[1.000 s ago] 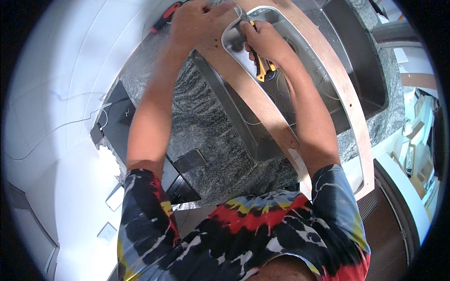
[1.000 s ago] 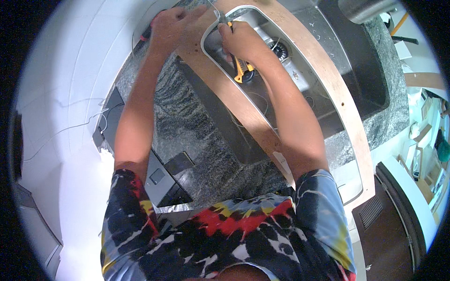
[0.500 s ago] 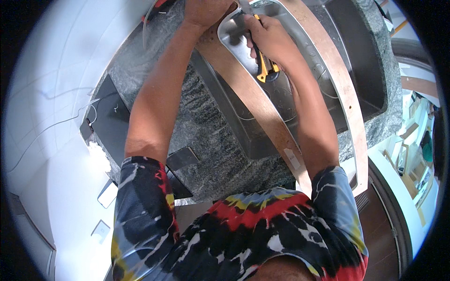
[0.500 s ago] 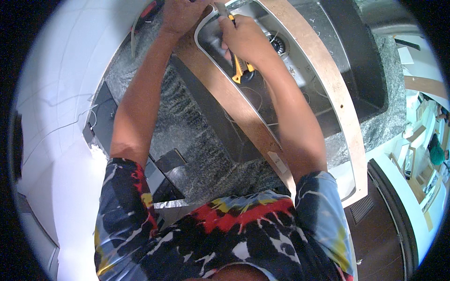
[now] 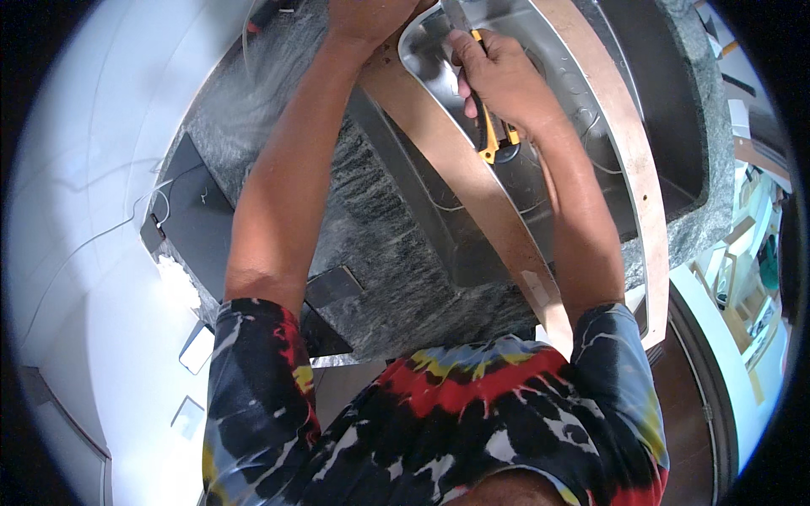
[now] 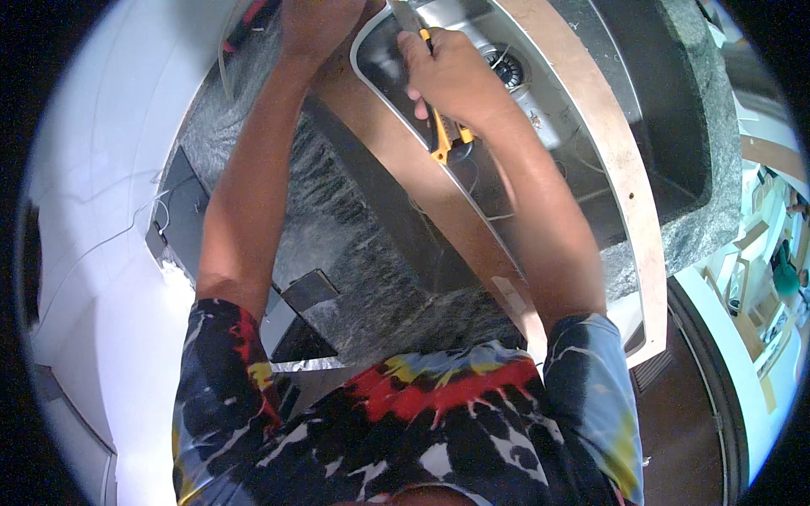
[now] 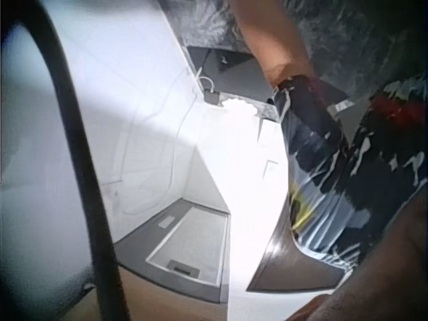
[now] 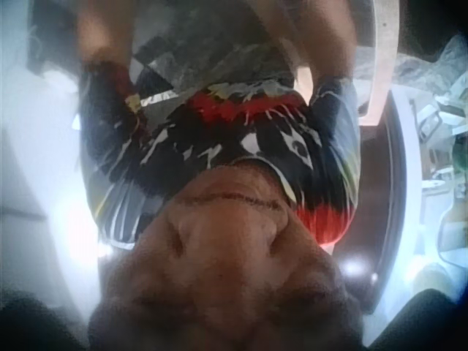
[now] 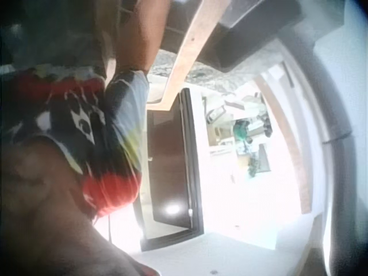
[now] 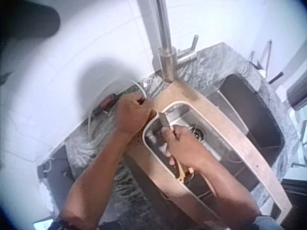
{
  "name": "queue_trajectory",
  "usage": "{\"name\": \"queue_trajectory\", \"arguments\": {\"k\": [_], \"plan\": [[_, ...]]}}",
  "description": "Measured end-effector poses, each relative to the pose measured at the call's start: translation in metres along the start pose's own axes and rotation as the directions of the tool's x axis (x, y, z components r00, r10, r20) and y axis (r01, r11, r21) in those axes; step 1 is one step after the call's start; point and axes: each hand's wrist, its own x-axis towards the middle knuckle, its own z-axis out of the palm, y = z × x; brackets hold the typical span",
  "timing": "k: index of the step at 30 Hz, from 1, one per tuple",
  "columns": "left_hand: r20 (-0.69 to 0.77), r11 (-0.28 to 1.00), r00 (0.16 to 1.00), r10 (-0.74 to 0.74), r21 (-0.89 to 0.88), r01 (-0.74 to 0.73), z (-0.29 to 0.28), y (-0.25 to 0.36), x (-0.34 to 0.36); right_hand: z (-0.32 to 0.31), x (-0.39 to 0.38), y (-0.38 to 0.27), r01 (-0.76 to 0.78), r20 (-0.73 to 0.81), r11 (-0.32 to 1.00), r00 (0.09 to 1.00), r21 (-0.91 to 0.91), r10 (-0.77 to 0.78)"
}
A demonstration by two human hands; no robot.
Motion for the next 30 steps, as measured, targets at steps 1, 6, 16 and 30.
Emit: {"name": "queue_trajectory", "arguments": {"k": [1, 6, 16, 30], "plan": [[0.0, 1.0, 1.0, -0.001, 0.004, 0.001, 0.0, 0.0, 0.001, -0.002, 0.001, -0.002, 0.002, 0.013, 1.0, 1.0, -0.006, -0.002], [-0.078, 0.999, 0.997, -0.024, -0.038, 0.021, 0.006, -0.007, -0.001, 0.002, 0.01, -0.004, 0.018, 0.041, 1.0, 0.999, -0.006, -0.017], [-0.019, 0.887, 0.928, 0.372, 0.3, -0.35, 0.01, -0.029, 0.009, 0.002, 0.025, -0.002, 0.047, 0.059, 0.999, 0.997, -0.014, -0.046], [-0.002, 0.929, 0.989, 0.147, 0.343, -0.137, 0.012, -0.04, 0.005, 0.007, 0.012, 0.001, 0.076, -0.021, 0.995, 0.997, -0.058, -0.078]]}}
